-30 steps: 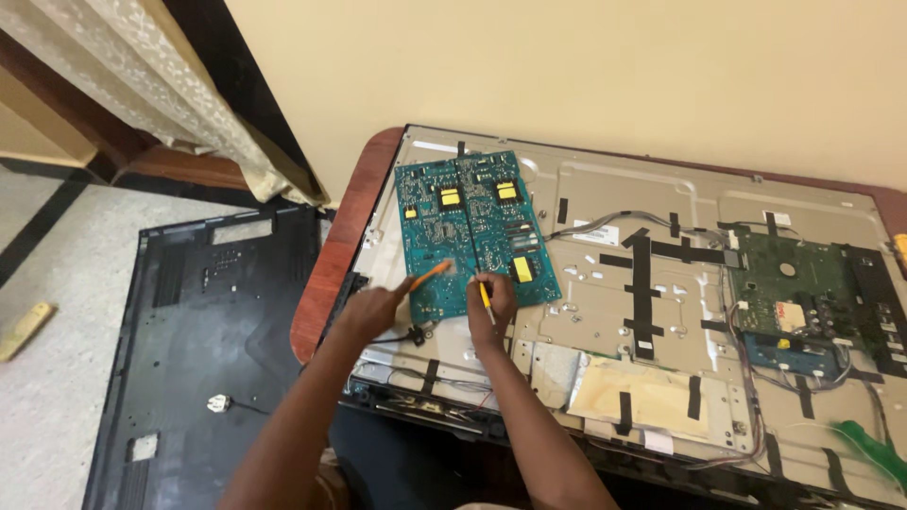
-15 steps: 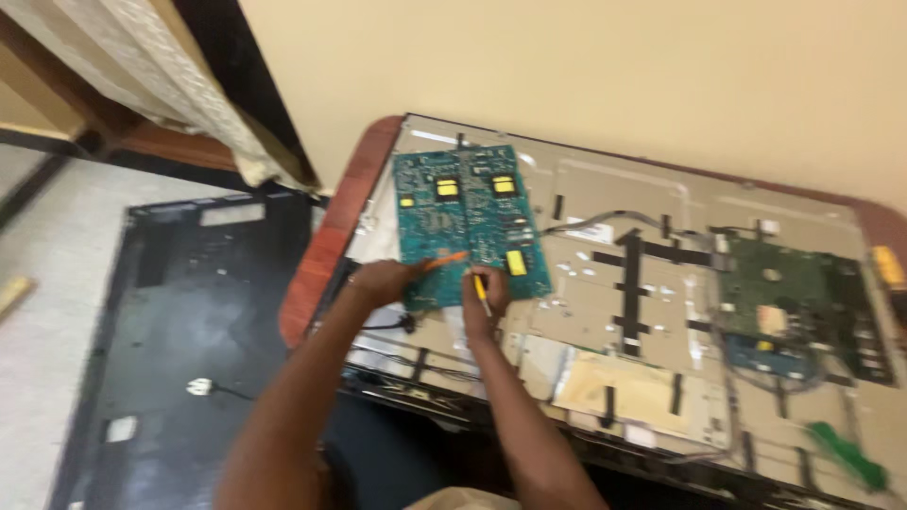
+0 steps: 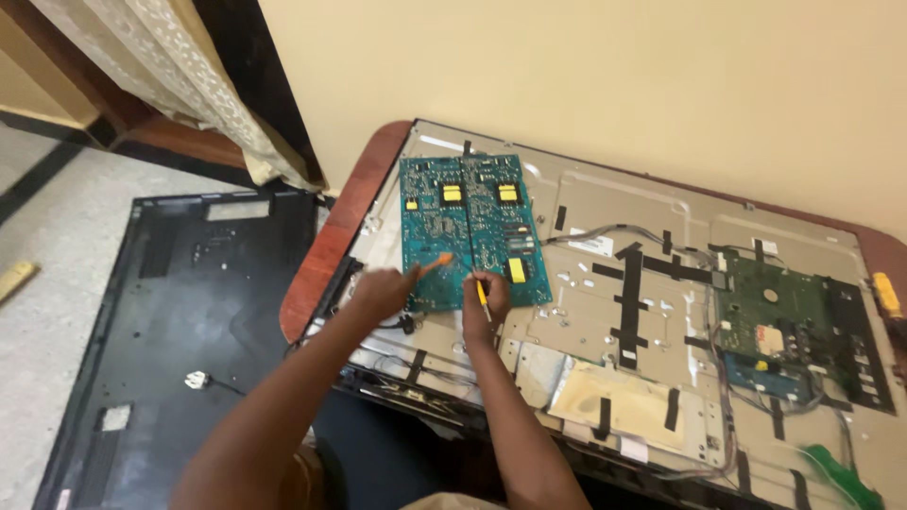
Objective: The person uses a toothbrush and a screwdriver to clean a green circuit board placed on a glass table. They scrub various areas of the board with the toothbrush while occasionally using the screwdriver to point at or adjust components.
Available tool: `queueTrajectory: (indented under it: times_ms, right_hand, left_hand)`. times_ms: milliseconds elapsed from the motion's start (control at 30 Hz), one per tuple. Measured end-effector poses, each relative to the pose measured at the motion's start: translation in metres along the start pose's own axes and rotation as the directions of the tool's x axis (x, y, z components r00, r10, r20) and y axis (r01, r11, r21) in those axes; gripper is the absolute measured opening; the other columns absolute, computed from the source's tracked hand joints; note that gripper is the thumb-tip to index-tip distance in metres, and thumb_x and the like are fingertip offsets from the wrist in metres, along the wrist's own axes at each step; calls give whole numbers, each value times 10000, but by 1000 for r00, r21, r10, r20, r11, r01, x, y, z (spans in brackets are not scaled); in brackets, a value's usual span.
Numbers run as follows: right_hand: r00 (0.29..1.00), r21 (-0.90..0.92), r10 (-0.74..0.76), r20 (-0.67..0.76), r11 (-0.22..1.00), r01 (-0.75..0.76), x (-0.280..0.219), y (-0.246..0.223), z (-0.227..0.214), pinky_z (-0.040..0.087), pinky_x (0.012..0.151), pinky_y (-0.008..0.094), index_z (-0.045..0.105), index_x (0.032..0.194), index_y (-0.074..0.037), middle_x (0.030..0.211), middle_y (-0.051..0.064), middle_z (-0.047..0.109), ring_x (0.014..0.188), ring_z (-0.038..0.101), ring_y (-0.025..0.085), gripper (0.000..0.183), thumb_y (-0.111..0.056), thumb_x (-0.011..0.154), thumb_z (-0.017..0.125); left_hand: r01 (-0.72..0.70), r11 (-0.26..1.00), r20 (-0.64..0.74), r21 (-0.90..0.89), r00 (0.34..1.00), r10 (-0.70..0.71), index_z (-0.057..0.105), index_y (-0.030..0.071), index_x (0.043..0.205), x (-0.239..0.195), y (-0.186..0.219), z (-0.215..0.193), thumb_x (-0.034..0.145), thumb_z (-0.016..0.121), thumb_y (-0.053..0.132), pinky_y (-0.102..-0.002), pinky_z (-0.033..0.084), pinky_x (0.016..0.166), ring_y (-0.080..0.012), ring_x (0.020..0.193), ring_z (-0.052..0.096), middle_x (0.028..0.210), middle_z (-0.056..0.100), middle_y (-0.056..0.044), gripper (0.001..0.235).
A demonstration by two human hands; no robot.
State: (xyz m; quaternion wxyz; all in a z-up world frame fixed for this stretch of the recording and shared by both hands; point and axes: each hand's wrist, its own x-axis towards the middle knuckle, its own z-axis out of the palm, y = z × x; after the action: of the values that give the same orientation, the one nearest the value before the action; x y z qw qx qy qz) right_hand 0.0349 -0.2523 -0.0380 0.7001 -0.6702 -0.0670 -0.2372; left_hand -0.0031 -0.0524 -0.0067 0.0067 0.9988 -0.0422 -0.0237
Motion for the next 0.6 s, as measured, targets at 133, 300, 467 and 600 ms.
queueTrajectory:
  times_ms: [133,300,467,600]
  right_hand:
    - [1000,-76,-15,11,997,16,0,-5,-3,541,729,285,667,961,-47,936,59,658,790,650,127,133,-70,867,758]
    - [999,-25,12,40,1000,-11,-3,-6,-3,537,737,280,646,966,-49,911,54,667,793,630,122,140,-92,897,760]
    - [1000,-27,-23,1,999,23,4,0,-2,551,721,280,669,941,-47,908,56,680,784,661,121,128,-67,853,761]
    - [998,-41,-65,12,997,65,-2,4,-4,545,734,292,669,963,-40,914,68,665,795,644,138,136,-60,870,767]
  left_hand:
    - [50,997,-1,50,999,-50,441,63,1512,-23,22,-2,904,609,150,-436,588,602,-299,743,742,839,727,-111,637]
    - [202,979,-77,-11,976,-202,454,-51,1476,8,49,2,891,604,109,-409,612,626,-293,767,754,878,752,-139,624]
    - [219,974,-7,-54,975,-220,413,-89,1502,12,85,14,935,561,107,-424,622,694,-319,817,768,921,756,-180,618]
    - [302,926,21,-229,952,-305,446,-26,1463,2,70,15,994,489,124,-479,610,743,-370,877,747,966,744,-202,494]
